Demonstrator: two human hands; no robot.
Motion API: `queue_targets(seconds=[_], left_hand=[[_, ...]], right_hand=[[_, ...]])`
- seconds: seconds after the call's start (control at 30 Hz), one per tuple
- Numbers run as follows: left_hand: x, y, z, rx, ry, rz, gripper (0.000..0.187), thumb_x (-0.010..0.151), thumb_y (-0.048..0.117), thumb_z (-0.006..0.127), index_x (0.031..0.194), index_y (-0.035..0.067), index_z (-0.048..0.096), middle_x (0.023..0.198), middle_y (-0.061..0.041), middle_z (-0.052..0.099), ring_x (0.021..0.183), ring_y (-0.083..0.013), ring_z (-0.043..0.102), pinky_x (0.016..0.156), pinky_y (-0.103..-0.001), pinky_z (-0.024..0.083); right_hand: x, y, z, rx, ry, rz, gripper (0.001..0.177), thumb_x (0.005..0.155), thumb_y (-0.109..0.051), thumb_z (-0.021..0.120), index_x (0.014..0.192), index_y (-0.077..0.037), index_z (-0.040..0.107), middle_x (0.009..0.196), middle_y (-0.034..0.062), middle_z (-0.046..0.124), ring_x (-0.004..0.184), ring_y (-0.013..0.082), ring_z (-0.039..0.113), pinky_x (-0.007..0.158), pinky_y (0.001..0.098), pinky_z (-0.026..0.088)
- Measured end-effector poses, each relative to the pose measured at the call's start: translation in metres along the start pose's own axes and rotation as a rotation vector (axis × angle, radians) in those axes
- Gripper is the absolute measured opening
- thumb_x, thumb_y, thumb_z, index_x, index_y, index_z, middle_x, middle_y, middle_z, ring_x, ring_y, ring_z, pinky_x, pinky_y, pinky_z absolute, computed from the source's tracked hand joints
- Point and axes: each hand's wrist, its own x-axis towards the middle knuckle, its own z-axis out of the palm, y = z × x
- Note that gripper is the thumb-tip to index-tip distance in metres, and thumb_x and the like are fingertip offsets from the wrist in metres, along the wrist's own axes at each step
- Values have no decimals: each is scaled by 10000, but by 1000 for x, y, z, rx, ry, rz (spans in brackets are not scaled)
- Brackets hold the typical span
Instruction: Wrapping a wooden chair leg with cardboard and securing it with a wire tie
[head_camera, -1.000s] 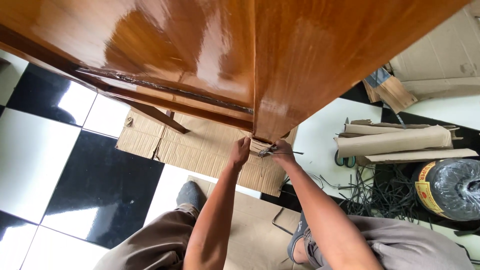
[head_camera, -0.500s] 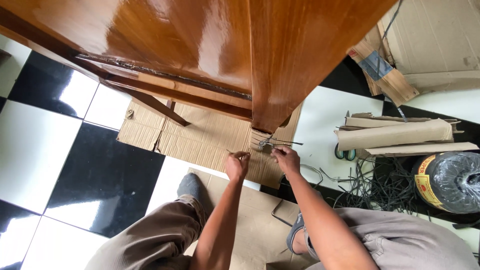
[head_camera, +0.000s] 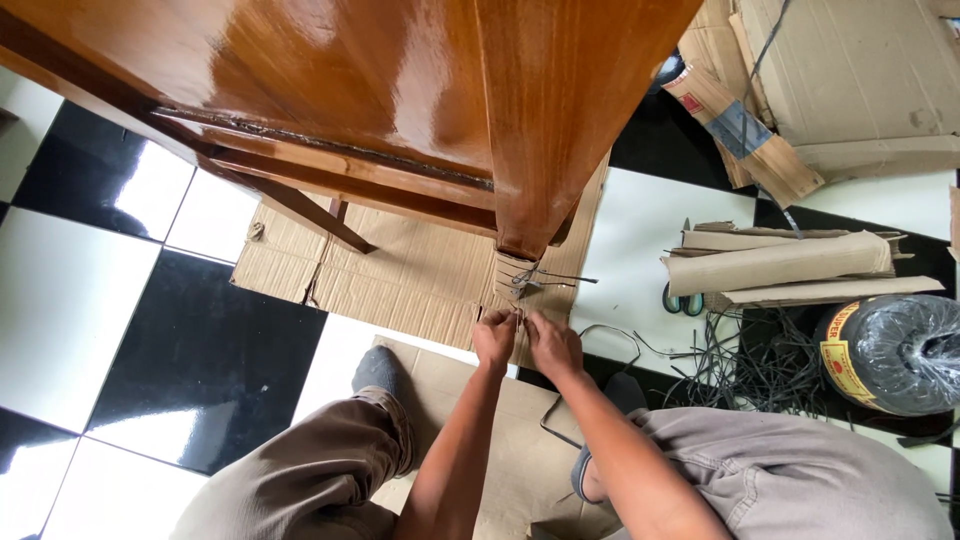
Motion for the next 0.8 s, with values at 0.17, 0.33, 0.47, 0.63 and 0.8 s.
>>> queue_targets(seconds=[0.17, 0.33, 0.47, 0.63, 0.8], left_hand=[[4, -6, 10, -147, -52, -66, 208, 783, 445, 767, 865, 260, 814, 760, -14, 746, 864, -245, 688, 860, -380, 493], [-13, 14, 5, -403, -99, -56, 136, 808, 284, 768, 781, 150, 766, 665, -37, 646, 760, -182, 574, 752, -305, 433], [0, 3, 10, -399, -103, -45, 122, 788, 295, 803, 796, 174, 788, 673, -17, 658, 732, -160, 574, 731, -298, 431], [3, -2, 12, -339, -71, -71, 195, 752, 331, 841, 863, 172, 822, 685, 0, 687, 732, -133, 584, 729, -278, 437], [-8, 7, 1, -183, -27, -49, 138, 777, 350, 788, 843, 240, 838, 716, -44, 745, 752, -232, 681, 756, -311, 498]], right_hand=[[-6, 4, 6, 6, 27, -36, 166, 1046, -348, 473, 1065, -283, 625, 890, 116, 768, 899, 390, 749, 813, 533, 597], [-5, 8, 8, 83, 37, -82, 85, 1019, -278, 536, 1012, -256, 618, 844, 108, 764, 878, 407, 741, 741, 536, 600], [-4, 8, 14, 89, 73, -97, 84, 1002, -272, 561, 1004, -261, 644, 878, 103, 761, 880, 386, 740, 737, 525, 610], [-7, -13, -5, 190, 172, -38, 144, 999, -200, 569, 1060, -186, 699, 903, 146, 755, 878, 403, 734, 768, 554, 610], [12, -21, -6, 326, 239, 29, 212, 985, -379, 628, 1053, -229, 761, 977, 88, 763, 951, 382, 721, 844, 537, 596]])
